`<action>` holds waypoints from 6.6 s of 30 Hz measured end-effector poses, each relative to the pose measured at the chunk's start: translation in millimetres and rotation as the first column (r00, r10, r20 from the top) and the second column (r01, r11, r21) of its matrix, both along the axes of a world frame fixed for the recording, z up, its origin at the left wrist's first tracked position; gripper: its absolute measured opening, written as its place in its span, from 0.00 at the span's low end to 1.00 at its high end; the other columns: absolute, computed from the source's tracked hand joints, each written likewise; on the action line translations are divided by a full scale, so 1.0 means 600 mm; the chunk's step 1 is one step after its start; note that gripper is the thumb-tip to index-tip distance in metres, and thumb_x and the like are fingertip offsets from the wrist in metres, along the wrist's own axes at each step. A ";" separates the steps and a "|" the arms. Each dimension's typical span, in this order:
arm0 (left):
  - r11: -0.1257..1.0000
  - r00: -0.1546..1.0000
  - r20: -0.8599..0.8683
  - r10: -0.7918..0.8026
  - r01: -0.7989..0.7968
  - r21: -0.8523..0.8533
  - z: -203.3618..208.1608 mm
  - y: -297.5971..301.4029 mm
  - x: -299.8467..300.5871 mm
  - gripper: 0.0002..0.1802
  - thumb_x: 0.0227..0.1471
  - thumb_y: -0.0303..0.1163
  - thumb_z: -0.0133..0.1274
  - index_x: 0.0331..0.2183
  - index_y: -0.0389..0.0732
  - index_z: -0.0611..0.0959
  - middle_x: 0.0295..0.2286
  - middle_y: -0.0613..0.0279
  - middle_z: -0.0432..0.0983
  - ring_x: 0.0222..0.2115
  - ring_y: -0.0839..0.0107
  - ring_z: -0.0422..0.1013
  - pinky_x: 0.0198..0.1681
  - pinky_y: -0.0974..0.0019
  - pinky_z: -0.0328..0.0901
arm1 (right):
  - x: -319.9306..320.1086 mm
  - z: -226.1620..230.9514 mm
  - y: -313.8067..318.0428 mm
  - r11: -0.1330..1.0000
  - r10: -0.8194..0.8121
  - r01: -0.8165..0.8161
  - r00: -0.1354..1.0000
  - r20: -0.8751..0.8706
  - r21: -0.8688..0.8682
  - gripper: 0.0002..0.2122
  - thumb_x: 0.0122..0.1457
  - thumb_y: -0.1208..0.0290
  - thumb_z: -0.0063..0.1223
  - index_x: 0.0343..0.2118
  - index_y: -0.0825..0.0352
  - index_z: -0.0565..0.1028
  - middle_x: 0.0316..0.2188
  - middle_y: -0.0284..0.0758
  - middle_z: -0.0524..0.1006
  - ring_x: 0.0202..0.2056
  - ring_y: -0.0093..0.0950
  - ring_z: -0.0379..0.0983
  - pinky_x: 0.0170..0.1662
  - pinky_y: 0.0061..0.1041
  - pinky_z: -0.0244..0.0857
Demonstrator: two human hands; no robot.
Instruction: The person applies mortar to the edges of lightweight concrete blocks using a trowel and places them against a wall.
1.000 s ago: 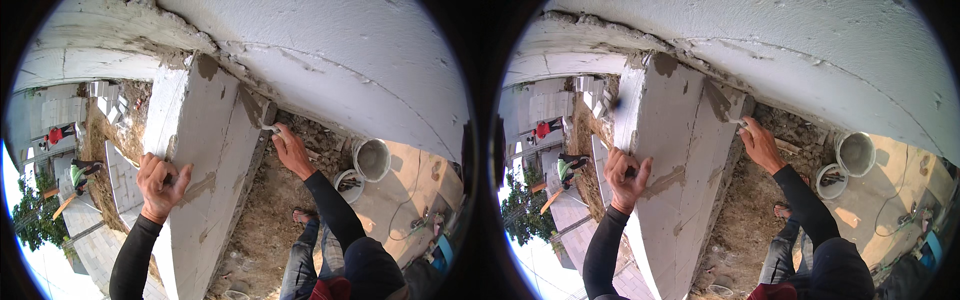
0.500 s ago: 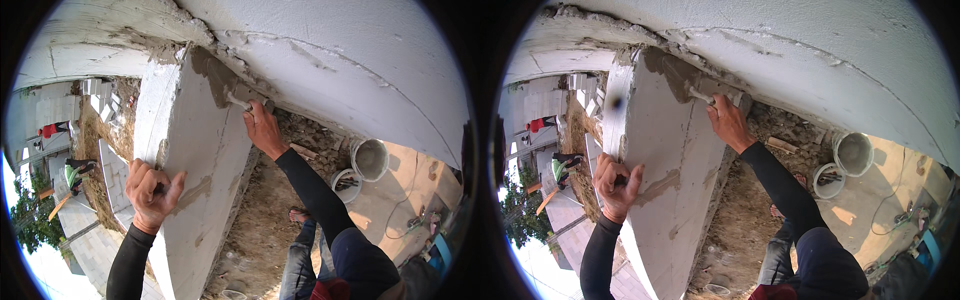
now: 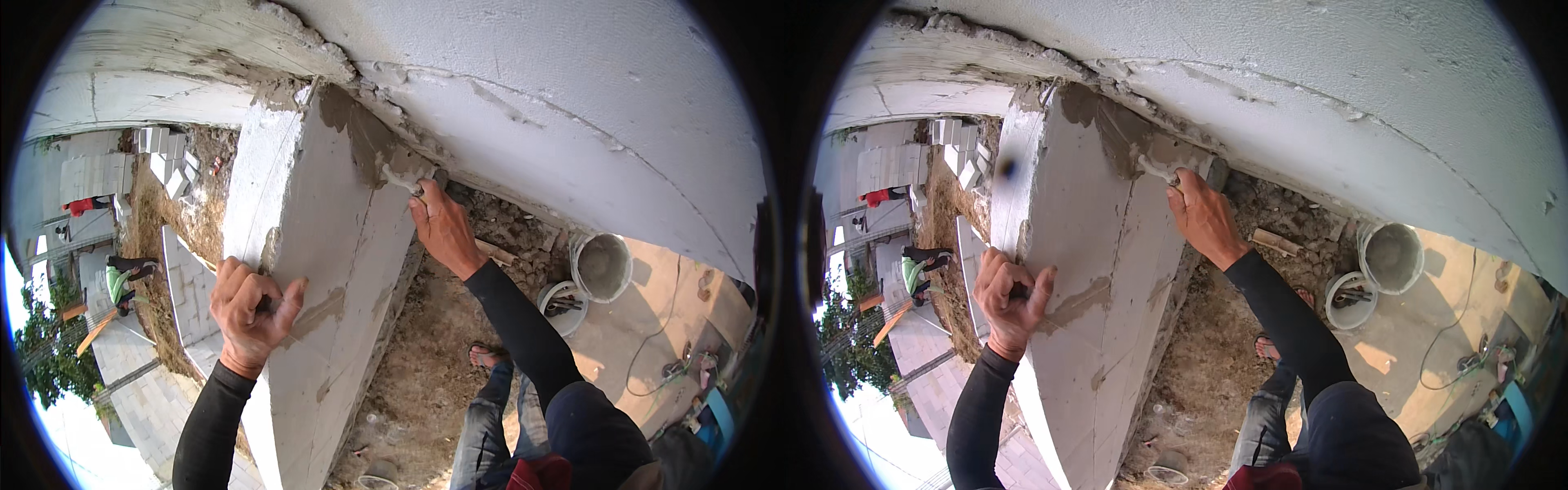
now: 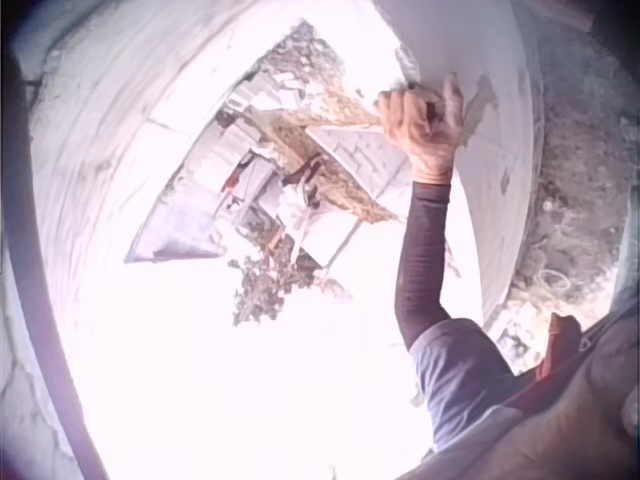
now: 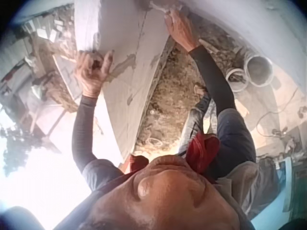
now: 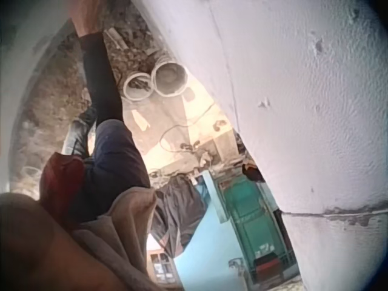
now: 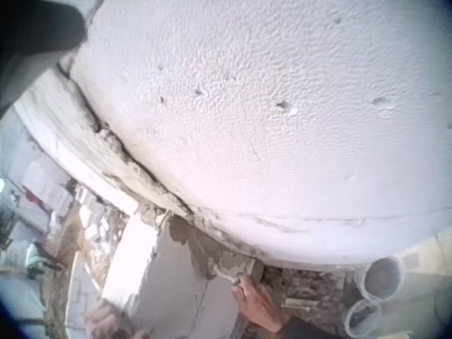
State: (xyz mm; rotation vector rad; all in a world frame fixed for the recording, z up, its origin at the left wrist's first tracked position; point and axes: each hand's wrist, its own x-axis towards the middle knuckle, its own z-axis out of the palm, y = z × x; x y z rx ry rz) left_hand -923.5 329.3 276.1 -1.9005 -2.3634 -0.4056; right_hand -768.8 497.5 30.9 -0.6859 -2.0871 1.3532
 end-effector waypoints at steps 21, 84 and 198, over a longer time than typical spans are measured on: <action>0.999 0.999 0.034 0.042 -0.042 0.019 -0.005 -0.006 0.001 0.23 0.40 0.30 0.70 0.16 0.45 0.68 0.15 0.67 0.58 0.20 0.67 0.57 0.26 0.64 0.54 | 0.095 0.021 -0.099 0.253 0.042 -0.079 0.997 -0.071 -0.964 0.21 0.70 0.50 0.36 0.45 0.67 0.65 0.20 0.27 0.63 0.16 0.19 0.61 0.19 0.25 0.62; 0.999 0.997 0.063 0.034 -0.035 0.003 0.007 -0.017 -0.004 0.22 0.37 0.28 0.71 0.15 0.45 0.69 0.16 0.65 0.59 0.20 0.65 0.57 0.25 0.64 0.54 | -0.004 0.053 -0.035 0.998 -0.060 0.061 0.998 -0.021 0.020 0.14 0.70 0.66 0.43 0.51 0.71 0.66 0.28 0.47 0.73 0.24 0.41 0.72 0.25 0.40 0.65; -0.387 0.028 0.396 -0.918 0.156 -0.909 -0.324 -0.885 2.187 0.38 0.55 0.47 0.58 0.62 0.46 0.65 0.59 0.49 0.63 0.57 0.37 0.62 0.54 0.32 0.59 | 0.947 0.196 -1.827 -0.316 0.819 -0.948 -0.254 0.514 0.035 0.21 0.58 0.56 0.51 0.47 0.67 0.76 0.39 0.48 0.81 0.43 0.46 0.79 0.48 0.40 0.70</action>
